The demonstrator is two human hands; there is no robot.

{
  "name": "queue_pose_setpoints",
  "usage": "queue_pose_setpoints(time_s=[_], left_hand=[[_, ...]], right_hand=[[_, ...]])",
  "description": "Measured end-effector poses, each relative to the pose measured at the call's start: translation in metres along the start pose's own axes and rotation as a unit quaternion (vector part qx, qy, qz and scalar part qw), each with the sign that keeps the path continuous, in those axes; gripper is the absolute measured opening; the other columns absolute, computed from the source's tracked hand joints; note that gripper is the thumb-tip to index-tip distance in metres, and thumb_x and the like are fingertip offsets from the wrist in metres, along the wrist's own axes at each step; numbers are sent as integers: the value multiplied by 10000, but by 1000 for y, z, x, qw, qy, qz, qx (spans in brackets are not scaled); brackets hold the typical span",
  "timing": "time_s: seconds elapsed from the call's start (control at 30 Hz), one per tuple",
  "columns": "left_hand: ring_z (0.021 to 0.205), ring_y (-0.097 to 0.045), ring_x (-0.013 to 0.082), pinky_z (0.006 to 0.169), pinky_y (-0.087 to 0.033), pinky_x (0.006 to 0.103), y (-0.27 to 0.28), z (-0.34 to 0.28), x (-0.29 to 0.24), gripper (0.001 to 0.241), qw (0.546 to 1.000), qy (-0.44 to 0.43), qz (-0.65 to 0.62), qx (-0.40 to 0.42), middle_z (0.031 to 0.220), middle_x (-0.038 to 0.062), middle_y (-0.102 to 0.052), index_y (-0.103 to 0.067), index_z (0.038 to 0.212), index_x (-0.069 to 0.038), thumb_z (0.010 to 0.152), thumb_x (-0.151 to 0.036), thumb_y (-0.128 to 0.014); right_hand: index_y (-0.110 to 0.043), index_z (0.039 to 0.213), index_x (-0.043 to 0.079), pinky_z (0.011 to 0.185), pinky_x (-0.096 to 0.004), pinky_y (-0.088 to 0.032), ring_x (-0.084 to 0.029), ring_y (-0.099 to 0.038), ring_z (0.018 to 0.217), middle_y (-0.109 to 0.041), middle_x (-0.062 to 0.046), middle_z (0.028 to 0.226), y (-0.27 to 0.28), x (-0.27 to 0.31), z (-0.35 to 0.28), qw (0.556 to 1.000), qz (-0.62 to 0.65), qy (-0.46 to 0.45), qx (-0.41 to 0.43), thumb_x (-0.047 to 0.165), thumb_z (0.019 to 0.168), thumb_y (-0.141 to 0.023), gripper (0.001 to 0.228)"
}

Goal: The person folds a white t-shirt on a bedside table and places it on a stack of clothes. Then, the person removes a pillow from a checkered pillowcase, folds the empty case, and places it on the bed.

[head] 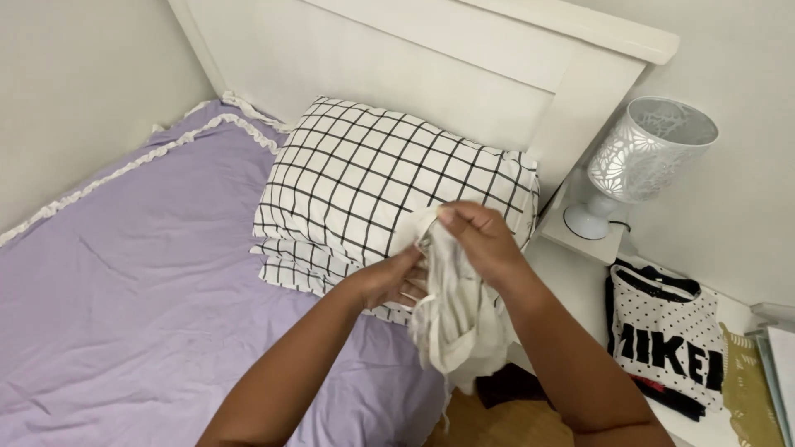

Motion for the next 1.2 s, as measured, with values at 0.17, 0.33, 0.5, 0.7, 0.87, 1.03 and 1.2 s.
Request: queue_pose_setpoints(time_s=[0.17, 0.33, 0.5, 0.7, 0.87, 1.03, 1.2], left_hand=[[1070, -736, 256, 951, -579, 413, 37, 33, 7, 730, 931, -55, -359, 42, 1235, 161, -720, -556, 1411, -69, 1004, -613, -289], [1011, -742, 325, 870, -636, 426, 87, -1, -42, 643, 900, -169, -401, 9, 1157, 229, -728, -595, 1357, -8, 943, -488, -486], [1042, -737, 284, 926, -615, 389, 69, -62, -93, 677, 903, -171, -394, 29, 1206, 206, -712, -585, 1398, 26, 949, -481, -583], [1112, -715, 295, 959, -593, 401, 39, -80, -124, 956, 903, -139, -397, 82, 1277, 199, -684, -552, 1417, -35, 800, -763, -484], [1150, -696, 321, 985, -573, 421, 59, -67, -118, 1094, 883, -158, -431, 95, 1314, 225, -658, -525, 1417, -9, 737, -863, -461], [1183, -685, 297, 1015, -563, 405, 133, -35, -73, 704, 912, -188, -356, -75, 1353, 210, -672, -537, 1456, -20, 934, -481, -638], [936, -734, 187, 845, -616, 364, 166, -33, -60, 381, 943, -172, -241, -150, 1122, 106, -747, -632, 1295, -25, 916, -71, -640]], right_hand=[[-726, 1180, 51, 811, -281, -577, -109, -700, 896, -762, -33, 992, -47, -26, -24, 989, -41, -33, 136, 254, 1006, -608, 291], [-671, 1287, 61, 890, -330, -562, -156, -674, 1039, -715, -77, 1171, -71, -27, -48, 952, -137, -5, 274, 205, 962, -673, 356], [-605, 1242, 15, 990, -387, -610, -253, -689, 1137, -702, -172, 1226, -2, -104, -30, 947, -274, -150, 78, 293, 863, -830, 521], [-263, 1555, 41, 1096, -434, -459, -283, -498, 1384, -491, -172, 1521, -47, -137, -11, 976, -85, -132, 152, 323, 728, -870, 1064], [-413, 1510, 54, 1104, -435, -476, -294, -566, 1341, -568, -147, 1470, -46, -142, -9, 965, -23, -230, 121, 294, 831, -788, 811], [-615, 1318, 68, 949, -496, -546, -308, -721, 1070, -725, -163, 1214, 60, -167, 2, 928, 121, -336, -108, 80, 827, -708, 500], [-647, 1346, -71, 1036, -415, -510, -276, -630, 1198, -626, -171, 1338, 117, -111, 34, 968, 219, -37, 115, -6, 822, -773, 542]])
Point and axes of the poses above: each hand's wrist, its own z-axis towards the middle knuckle, its own y-axis out of the back of the hand, x = y × z, the point moved 10 cm from there along z, towards the middle knuckle
